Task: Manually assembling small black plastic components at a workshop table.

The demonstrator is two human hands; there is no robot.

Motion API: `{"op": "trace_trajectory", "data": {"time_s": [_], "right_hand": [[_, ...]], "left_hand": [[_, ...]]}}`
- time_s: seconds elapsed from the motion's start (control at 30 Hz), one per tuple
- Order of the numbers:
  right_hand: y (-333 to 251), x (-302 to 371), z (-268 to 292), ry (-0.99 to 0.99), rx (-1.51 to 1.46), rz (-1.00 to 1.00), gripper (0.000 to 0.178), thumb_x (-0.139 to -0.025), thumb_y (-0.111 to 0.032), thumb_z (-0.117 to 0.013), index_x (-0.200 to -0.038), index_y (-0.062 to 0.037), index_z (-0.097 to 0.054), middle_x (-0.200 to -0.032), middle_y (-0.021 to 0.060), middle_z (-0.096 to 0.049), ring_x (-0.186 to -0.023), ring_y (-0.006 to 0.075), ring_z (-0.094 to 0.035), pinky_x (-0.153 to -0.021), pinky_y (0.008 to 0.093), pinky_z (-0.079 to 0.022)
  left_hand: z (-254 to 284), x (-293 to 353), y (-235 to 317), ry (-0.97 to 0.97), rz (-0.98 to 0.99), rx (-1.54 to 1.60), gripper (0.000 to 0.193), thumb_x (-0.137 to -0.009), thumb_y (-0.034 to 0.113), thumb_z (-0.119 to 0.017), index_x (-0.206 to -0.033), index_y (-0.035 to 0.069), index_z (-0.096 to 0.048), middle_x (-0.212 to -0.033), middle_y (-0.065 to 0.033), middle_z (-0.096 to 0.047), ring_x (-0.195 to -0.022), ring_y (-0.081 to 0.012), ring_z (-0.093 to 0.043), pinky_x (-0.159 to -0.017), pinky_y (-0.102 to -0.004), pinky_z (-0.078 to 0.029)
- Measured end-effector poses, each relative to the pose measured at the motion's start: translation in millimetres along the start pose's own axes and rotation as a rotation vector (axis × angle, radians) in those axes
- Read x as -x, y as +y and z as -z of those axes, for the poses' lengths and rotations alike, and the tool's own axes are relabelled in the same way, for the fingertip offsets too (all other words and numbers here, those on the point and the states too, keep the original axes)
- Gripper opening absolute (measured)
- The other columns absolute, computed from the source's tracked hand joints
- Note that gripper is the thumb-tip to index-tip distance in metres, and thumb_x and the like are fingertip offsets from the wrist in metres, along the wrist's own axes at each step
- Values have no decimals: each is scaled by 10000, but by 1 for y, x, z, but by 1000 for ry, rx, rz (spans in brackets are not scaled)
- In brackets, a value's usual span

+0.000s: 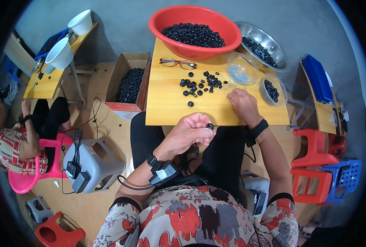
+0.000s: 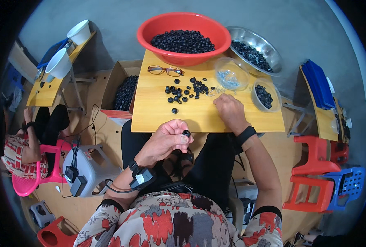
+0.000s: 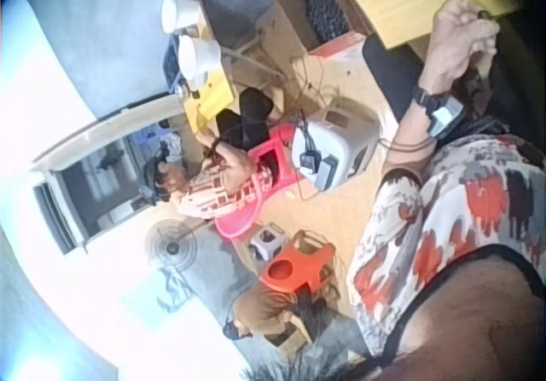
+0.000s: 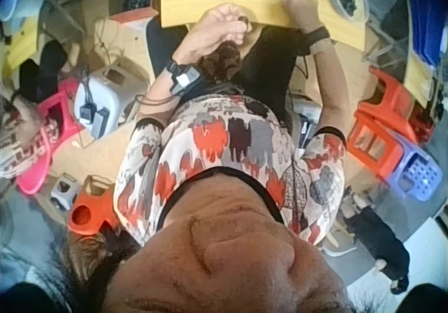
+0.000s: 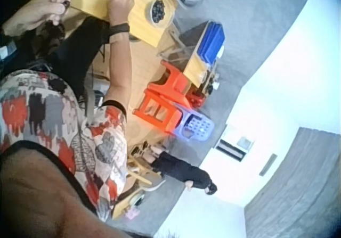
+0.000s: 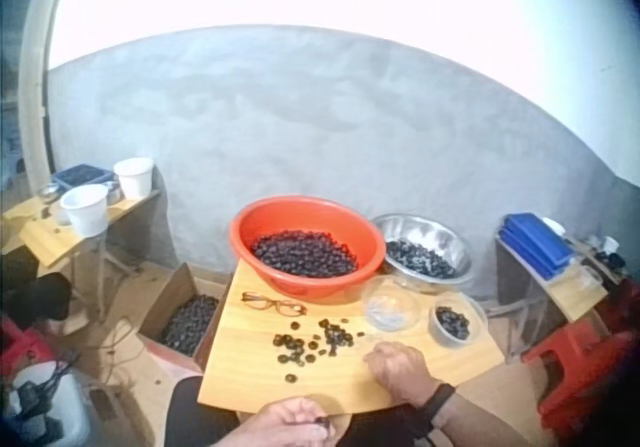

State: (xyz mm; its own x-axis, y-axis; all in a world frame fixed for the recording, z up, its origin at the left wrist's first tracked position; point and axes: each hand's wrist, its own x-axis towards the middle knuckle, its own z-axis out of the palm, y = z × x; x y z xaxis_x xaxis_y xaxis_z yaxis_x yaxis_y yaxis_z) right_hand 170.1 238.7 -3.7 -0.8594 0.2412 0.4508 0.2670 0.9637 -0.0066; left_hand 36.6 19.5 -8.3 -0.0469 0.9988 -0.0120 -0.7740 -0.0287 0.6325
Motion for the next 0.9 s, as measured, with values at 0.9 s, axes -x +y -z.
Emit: {"op": "trace_trajectory", "data": {"time_s": [0.9], "right_hand": [[-88, -12, 64, -185, -1388, -492, 127, -889, -78, -587, -992, -17, -629, -886, -8, -621, -777, 45, -540, -668, 192, -434]], "left_hand": [[0, 3, 9, -4, -47, 18, 215, -857, 81, -632, -1050, 29, -550, -903, -89, -638, -701, -95, -618, -625, -212, -547]]}}
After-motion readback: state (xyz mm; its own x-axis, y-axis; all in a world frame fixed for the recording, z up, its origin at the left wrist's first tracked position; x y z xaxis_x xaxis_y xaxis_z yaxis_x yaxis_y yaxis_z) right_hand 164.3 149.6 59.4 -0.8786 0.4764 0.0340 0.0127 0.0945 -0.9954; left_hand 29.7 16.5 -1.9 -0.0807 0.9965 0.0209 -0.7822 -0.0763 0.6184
